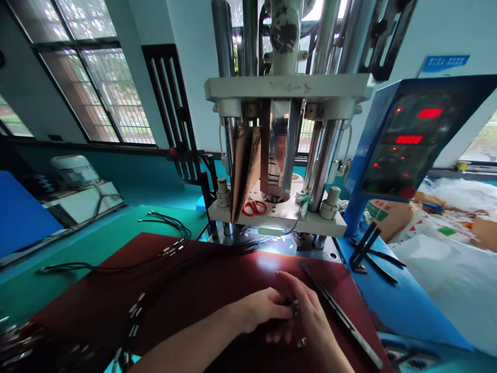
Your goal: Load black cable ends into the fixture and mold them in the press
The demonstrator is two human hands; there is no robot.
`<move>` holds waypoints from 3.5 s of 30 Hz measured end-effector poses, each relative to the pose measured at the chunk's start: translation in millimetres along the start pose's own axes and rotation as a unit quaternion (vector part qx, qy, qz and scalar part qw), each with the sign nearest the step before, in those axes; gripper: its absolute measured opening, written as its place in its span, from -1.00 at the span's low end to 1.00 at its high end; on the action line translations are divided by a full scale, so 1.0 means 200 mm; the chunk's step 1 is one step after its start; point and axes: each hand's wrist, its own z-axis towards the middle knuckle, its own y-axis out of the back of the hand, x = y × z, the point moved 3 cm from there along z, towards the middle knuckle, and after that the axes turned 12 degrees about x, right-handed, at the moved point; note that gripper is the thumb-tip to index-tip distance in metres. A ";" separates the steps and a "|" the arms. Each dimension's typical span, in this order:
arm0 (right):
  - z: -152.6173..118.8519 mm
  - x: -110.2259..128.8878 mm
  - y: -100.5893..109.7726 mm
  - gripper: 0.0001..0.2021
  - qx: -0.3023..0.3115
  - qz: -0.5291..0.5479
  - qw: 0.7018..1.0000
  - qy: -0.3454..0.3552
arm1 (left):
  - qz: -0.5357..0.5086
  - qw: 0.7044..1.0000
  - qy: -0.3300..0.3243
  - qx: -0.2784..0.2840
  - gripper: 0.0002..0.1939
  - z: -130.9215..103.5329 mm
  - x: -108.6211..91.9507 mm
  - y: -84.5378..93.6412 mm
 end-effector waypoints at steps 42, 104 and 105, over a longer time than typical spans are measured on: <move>-0.37 -0.12 0.48 -0.65 -0.142 -0.707 0.674 -0.163 | -0.004 0.987 -0.029 -0.156 -0.78 -0.04 0.01 -0.06; -0.26 -0.16 0.01 -0.37 -0.231 -0.017 0.973 -0.013 | 0.042 0.984 -0.074 -0.157 -0.69 0.00 0.05 -0.01; -0.26 -0.16 0.01 -0.36 -0.233 -0.015 0.972 -0.017 | 0.046 0.983 -0.065 -0.166 -0.70 0.00 0.05 0.00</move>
